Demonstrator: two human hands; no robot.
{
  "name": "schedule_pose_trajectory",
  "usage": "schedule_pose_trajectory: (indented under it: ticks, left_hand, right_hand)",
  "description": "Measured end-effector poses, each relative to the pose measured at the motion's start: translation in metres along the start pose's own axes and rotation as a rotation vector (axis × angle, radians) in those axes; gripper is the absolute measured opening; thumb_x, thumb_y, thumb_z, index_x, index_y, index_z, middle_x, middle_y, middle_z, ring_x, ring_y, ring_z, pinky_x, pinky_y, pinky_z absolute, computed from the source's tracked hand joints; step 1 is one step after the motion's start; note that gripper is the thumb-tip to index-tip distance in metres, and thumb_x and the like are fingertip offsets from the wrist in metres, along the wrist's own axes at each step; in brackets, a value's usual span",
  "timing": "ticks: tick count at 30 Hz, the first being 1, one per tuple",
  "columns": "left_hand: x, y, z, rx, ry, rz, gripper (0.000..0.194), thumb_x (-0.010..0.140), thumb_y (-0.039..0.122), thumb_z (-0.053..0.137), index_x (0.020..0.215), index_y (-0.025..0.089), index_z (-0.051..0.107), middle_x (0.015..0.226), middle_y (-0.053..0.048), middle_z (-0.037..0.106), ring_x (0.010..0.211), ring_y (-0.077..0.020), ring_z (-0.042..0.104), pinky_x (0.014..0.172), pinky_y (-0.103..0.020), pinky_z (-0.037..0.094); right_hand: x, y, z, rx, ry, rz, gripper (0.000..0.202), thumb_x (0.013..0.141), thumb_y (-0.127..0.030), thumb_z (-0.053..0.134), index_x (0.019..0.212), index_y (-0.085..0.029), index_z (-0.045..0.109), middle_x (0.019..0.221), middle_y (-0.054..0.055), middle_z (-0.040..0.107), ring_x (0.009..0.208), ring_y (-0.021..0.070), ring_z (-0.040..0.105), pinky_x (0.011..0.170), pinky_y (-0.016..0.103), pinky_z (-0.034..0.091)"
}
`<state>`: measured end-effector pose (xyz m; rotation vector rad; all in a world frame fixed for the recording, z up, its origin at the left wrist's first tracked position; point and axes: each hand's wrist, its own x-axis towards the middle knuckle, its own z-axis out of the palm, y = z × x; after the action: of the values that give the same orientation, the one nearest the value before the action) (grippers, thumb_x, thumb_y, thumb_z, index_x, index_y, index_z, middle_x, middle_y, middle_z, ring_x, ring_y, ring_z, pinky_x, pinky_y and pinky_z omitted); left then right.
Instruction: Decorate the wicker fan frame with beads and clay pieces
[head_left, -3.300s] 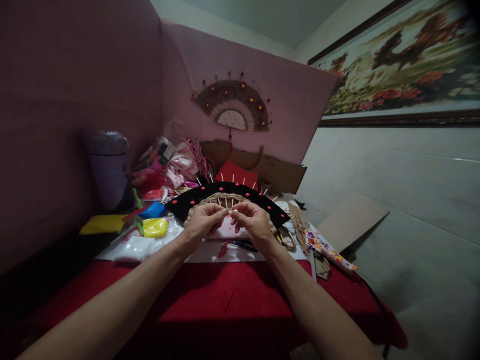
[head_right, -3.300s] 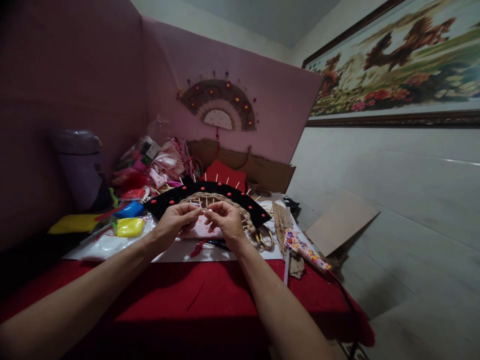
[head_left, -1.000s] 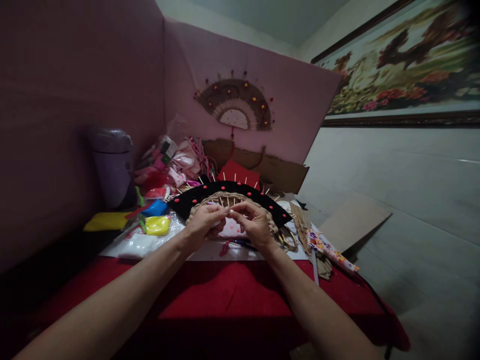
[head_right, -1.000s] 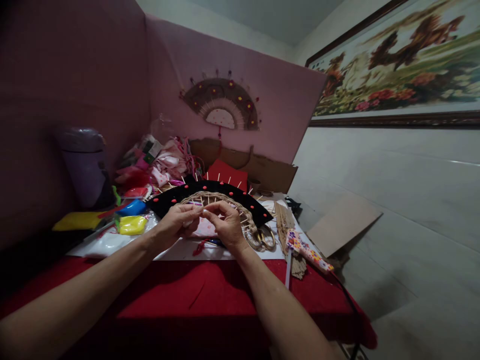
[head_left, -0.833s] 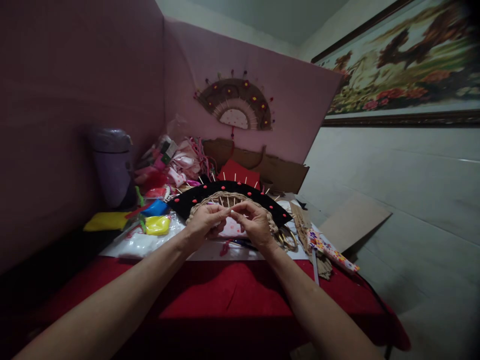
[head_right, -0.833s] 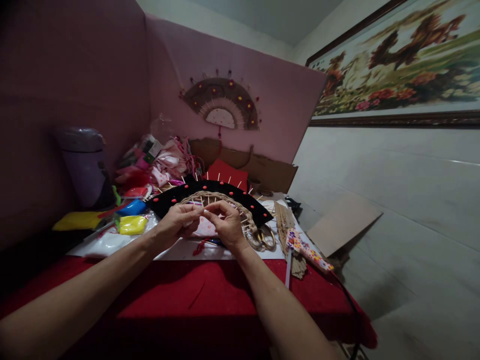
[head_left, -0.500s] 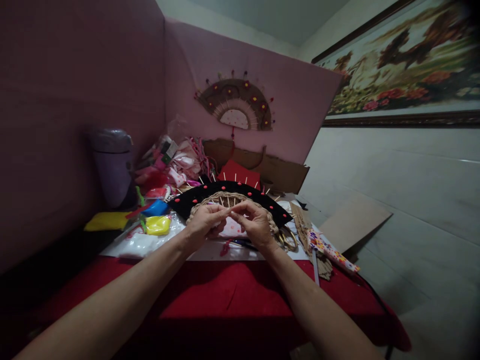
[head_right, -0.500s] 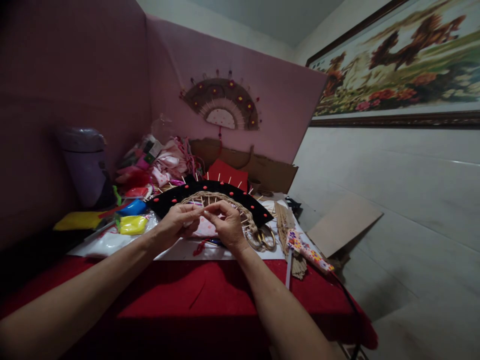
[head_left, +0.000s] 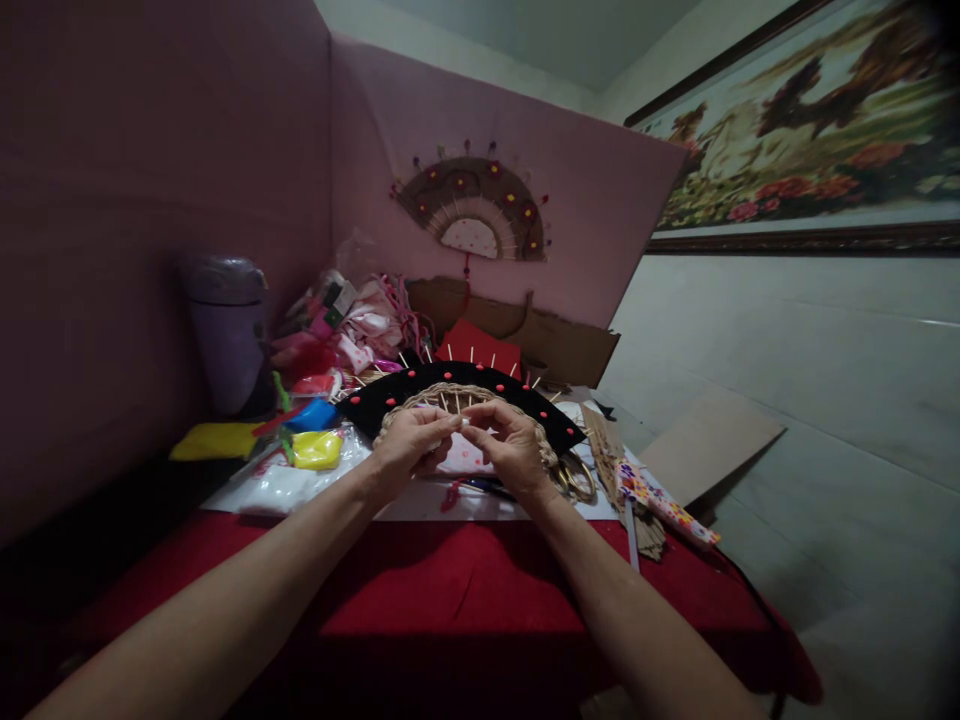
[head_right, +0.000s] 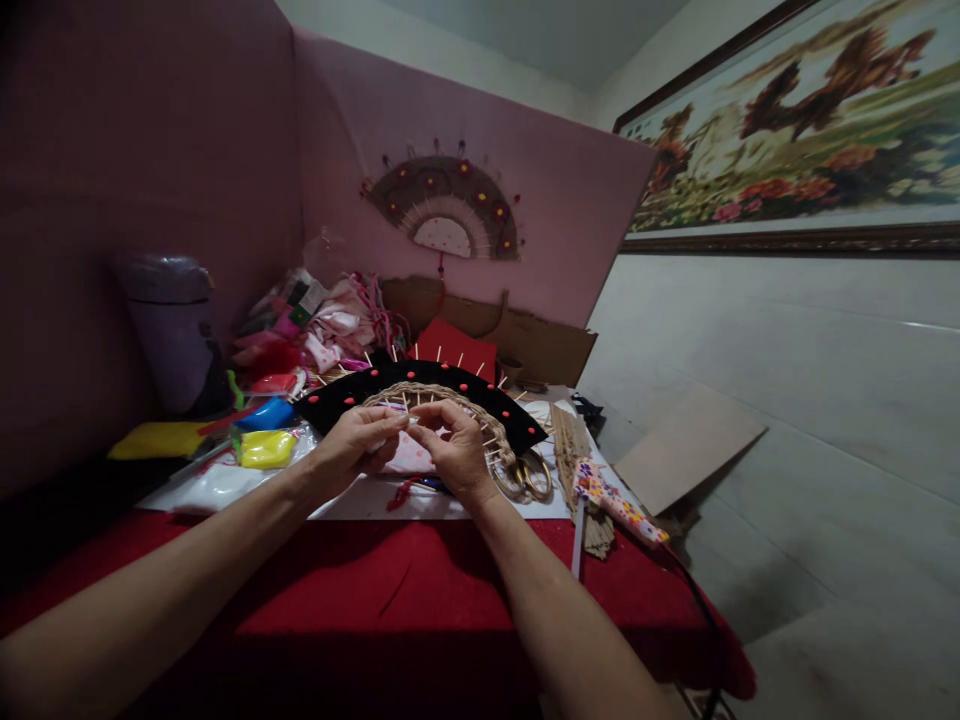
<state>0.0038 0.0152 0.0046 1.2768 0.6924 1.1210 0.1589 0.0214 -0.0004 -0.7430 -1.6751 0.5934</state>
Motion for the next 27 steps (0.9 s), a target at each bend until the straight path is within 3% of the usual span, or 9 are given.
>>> schedule_pose_trajectory:
  ticks: [5, 27]
  left_hand:
    - [-0.0013, 0.0019, 0.0018, 0.004, 0.008, -0.005, 0.033, 0.072, 0.047, 0.064, 0.070, 0.015, 0.054, 0.041, 0.008, 0.038, 0.034, -0.0037, 0.026, 0.034, -0.017, 0.014]
    - [-0.0003, 0.0000, -0.0004, -0.006, -0.011, -0.005, 0.033, 0.070, 0.045, 0.066, 0.066, 0.015, 0.052, 0.040, 0.008, 0.038, 0.034, -0.0032, 0.025, 0.034, -0.017, 0.013]
  right_hand:
    - [0.0003, -0.0017, 0.0005, -0.006, 0.019, -0.008, 0.014, 0.075, -0.032, 0.068, 0.074, -0.019, 0.065, 0.070, 0.000, 0.059, 0.064, 0.0127, 0.052, 0.058, 0.026, 0.043]
    - [-0.0008, -0.0025, 0.0002, -0.071, -0.002, -0.046, 0.013, 0.079, -0.032, 0.064, 0.078, -0.020, 0.066, 0.072, 0.001, 0.061, 0.068, 0.0137, 0.053, 0.066, 0.028, 0.044]
